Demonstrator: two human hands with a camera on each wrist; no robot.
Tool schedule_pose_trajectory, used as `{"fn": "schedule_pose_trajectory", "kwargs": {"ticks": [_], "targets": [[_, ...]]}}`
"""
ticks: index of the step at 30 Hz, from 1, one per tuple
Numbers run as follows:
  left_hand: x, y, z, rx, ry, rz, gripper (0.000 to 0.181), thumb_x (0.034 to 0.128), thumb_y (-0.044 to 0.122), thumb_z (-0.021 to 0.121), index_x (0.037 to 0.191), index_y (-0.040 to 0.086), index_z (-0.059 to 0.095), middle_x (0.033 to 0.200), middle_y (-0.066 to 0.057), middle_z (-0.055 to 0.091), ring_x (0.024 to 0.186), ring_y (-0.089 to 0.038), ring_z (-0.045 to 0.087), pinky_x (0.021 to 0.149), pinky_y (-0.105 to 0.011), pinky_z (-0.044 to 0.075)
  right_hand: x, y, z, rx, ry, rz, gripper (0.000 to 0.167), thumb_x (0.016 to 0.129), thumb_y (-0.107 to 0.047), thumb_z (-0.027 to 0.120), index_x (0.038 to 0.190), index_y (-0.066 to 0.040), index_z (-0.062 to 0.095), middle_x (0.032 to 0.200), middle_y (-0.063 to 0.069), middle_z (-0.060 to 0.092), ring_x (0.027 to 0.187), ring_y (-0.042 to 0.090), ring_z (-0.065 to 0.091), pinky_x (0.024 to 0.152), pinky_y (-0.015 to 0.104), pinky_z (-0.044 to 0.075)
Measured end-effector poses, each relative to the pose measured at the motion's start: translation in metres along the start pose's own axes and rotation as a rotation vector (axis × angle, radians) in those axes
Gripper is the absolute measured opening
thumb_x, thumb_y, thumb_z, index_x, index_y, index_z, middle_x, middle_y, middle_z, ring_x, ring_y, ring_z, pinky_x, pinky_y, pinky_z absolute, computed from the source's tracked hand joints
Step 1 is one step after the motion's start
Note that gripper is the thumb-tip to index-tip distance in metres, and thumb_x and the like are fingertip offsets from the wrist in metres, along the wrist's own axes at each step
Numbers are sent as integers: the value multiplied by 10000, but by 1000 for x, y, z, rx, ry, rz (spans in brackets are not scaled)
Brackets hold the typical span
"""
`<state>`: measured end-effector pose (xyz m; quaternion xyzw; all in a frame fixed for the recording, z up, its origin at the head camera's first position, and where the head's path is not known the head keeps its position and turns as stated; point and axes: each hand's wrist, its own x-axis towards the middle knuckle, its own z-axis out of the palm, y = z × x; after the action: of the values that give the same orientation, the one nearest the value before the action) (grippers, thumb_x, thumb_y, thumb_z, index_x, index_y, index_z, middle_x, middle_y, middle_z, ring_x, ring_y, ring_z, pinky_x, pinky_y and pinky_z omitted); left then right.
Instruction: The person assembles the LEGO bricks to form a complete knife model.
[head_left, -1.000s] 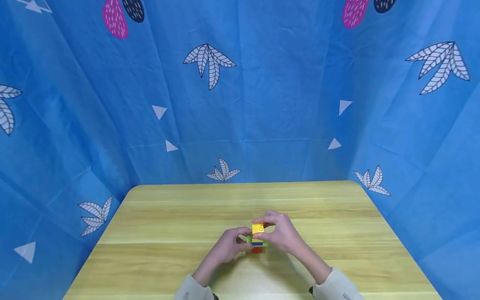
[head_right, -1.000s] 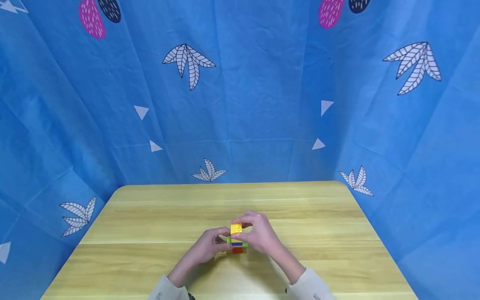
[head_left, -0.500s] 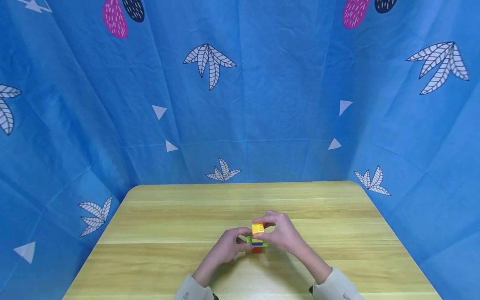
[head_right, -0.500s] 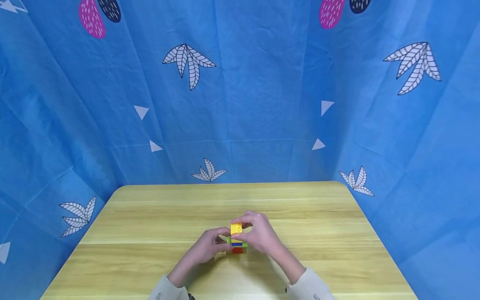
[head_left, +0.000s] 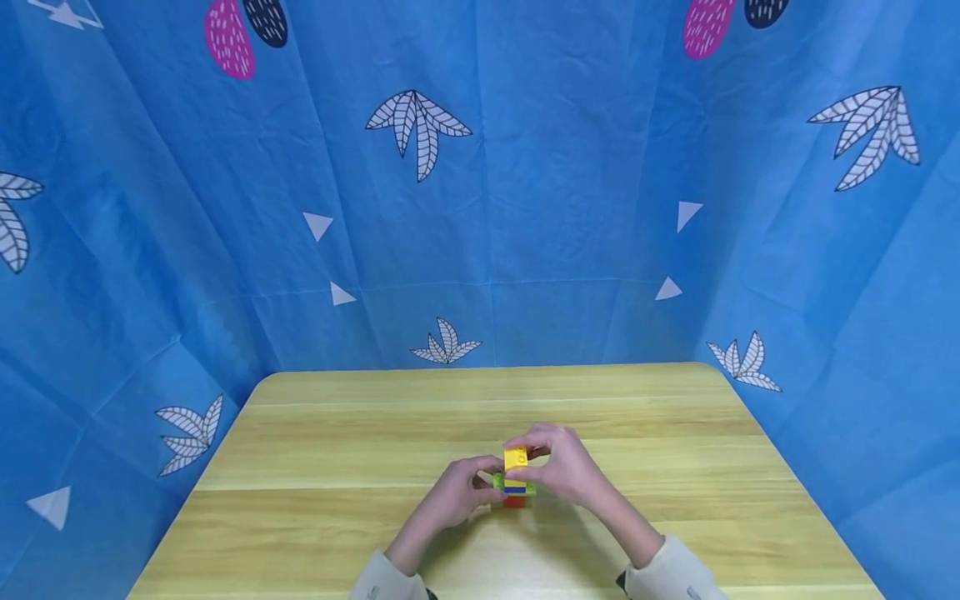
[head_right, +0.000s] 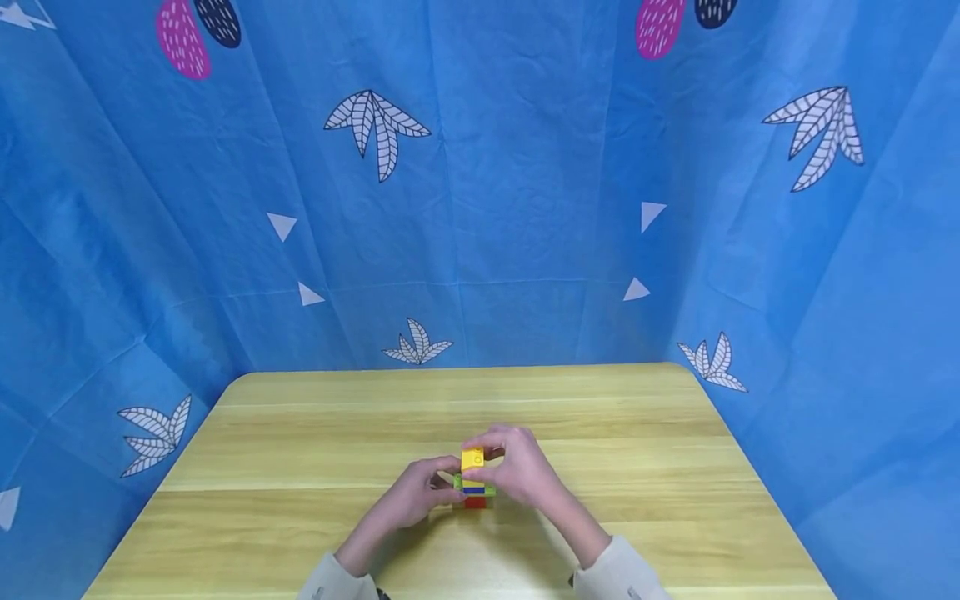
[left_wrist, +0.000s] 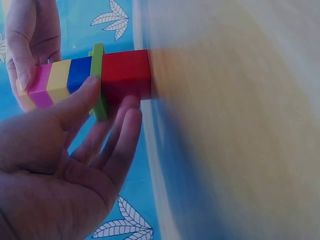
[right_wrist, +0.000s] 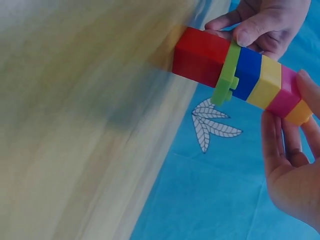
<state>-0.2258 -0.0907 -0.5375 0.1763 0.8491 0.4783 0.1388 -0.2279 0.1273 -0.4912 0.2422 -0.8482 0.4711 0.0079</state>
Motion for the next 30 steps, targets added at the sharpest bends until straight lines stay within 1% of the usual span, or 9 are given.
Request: {"fn": "schedule_pose_trajectory", "kwargs": {"ticks": [5,10,12,17,24,26,30], "targets": [[0,-1,-1,-15,-4,-2,323,925,142,784,1239,200,734,1259,-48,713,869,-149,717,736,-319,627,0,2,2,16,12,-1,321,797,-192,908,1094,-128,803,964,-27,727,877,191,709,838,477,636],[0,0,-2,-25,-1,12,324,920,128,786,1234,185,734,1243,-47,717,861,-144,718,731,-314,629,1,2,3,4,25,-6,332,788,-183,913,1096,-124,803,955,-37,718,874,176,711,840,459,638],[-1,0,-3,-22,-1,29,324,917,128,787,1233,175,733,1243,-58,717,858,-138,717,733,-304,628,0,2,4,6,29,-9,343,784,-172,916,1099,-101,801,949,-38,711,876,181,715,838,447,640],[-1,0,-2,-3,7,42,330,912,145,790,1235,183,732,1249,-59,719,860,-131,717,742,-284,623,-1,4,4,18,33,-22,359,785,-161,914,1109,-65,794,941,-27,697,884,199,719,839,433,643],[-1,0,2,13,9,38,327,916,173,791,1237,198,734,1206,-21,724,894,-117,703,784,-259,611,-4,8,5,11,38,-8,339,788,-154,912,1100,-92,797,957,-37,703,881,146,713,820,294,635],[-1,0,2,15,12,38,331,914,171,792,1239,203,734,1212,-16,724,890,-117,709,781,-253,611,-4,8,5,13,40,-6,338,790,-161,911,1103,-102,797,963,-43,705,885,143,712,824,294,634],[-1,0,0,27,21,37,316,918,169,789,1227,201,737,1190,-11,729,891,-122,705,781,-259,608,-3,8,6,27,43,-4,328,792,-172,911,1100,-153,800,963,-48,703,897,143,711,843,344,638]]}}
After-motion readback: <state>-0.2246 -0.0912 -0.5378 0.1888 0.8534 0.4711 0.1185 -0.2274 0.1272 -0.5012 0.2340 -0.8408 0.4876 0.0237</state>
